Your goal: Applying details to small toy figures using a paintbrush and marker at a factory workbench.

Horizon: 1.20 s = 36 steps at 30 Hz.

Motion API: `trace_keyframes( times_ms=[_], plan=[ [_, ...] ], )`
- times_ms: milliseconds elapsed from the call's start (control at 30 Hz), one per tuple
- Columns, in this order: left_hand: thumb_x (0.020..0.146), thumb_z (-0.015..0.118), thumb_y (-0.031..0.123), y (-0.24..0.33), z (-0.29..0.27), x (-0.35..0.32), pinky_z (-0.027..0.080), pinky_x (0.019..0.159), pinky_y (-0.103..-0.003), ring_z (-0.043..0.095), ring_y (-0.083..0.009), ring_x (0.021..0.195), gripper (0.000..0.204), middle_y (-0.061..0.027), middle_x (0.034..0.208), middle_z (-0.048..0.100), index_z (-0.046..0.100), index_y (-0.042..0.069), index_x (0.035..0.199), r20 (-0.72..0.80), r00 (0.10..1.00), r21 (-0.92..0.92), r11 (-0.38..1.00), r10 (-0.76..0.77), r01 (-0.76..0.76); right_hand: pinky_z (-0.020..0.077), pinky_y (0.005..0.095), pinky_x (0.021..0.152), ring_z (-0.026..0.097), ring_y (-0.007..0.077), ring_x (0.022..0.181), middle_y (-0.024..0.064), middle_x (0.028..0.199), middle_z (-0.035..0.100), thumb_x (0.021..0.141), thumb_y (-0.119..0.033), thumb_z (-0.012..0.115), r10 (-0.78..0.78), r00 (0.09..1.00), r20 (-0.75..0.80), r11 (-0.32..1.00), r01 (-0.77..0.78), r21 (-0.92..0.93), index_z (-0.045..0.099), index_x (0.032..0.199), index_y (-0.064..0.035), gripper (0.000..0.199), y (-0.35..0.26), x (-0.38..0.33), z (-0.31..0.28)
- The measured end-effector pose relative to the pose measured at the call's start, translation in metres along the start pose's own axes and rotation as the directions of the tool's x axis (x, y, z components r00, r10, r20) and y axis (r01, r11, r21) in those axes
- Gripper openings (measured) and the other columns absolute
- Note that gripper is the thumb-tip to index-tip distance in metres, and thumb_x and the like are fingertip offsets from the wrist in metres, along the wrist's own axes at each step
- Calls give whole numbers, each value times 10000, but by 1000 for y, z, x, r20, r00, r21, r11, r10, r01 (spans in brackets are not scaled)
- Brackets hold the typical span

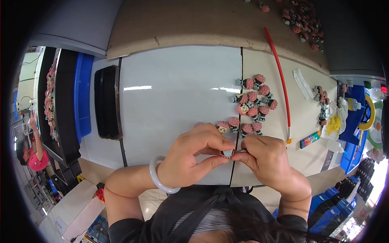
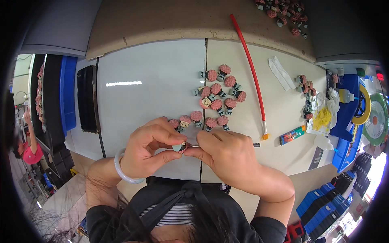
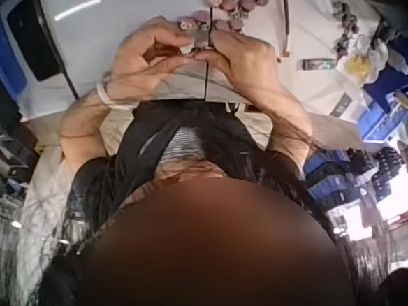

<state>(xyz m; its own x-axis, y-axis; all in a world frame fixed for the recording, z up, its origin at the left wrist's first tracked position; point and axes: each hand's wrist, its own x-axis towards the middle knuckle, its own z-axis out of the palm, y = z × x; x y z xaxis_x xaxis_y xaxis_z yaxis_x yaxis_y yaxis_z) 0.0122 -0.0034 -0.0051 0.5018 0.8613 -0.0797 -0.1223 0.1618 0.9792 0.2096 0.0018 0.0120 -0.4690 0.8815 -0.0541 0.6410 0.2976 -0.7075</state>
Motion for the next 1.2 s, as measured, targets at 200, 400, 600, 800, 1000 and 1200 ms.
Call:
trace_keyframes(
  times_ms=[200,400,600,800,1000,1200],
  plan=[
    [709,609,-126,2,2,0,516,777,-286,536,-175,903,299,-104,969,511,549,11,968,-35,997,-101,992,-75,71,361,347,434,483,267,492,83,562,475,684,-243,694,-26,1000,-12,1000,26,4,494,650,-29,295,1,0,-1],
    [703,618,-124,0,1,-2,518,769,-286,535,-175,898,300,-104,965,516,552,13,962,-41,997,-57,997,-63,60,359,345,429,480,259,480,76,554,469,676,-248,696,-28,1000,-4,999,28,-17,490,641,-36,298,2,1,4],
    [687,627,-130,1,2,2,521,767,-288,526,-169,876,308,-107,945,529,554,3,955,-43,998,-49,998,-49,47,359,339,426,480,259,479,80,556,469,674,-245,698,-6,1000,-13,1000,6,-21,492,640,-36,296,1,-1,-2],
    [740,600,-93,-2,3,1,520,788,-315,544,-153,836,319,-98,988,488,497,-5,1029,-41,998,-151,987,-55,48,363,332,439,472,268,473,92,550,472,676,-252,708,-21,997,-72,1000,20,-23,513,720,-30,299,5,6,-14],
    [751,601,-75,1,1,8,517,790,-305,587,-161,839,328,-85,958,464,479,-18,1050,-69,994,-136,988,-87,77,380,341,471,480,286,485,127,546,493,727,-206,664,371,858,-355,797,-491,-353,521,823,-8,263,45,3,-43],
    [692,691,-32,3,0,0,537,710,-264,607,-161,788,360,-83,934,483,517,10,1004,-87,996,72,997,24,-18,405,307,493,535,162,500,103,536,499,777,-115,557,316,909,-271,922,-362,-139,496,773,5,135,18,-12,-62]
  ],
)
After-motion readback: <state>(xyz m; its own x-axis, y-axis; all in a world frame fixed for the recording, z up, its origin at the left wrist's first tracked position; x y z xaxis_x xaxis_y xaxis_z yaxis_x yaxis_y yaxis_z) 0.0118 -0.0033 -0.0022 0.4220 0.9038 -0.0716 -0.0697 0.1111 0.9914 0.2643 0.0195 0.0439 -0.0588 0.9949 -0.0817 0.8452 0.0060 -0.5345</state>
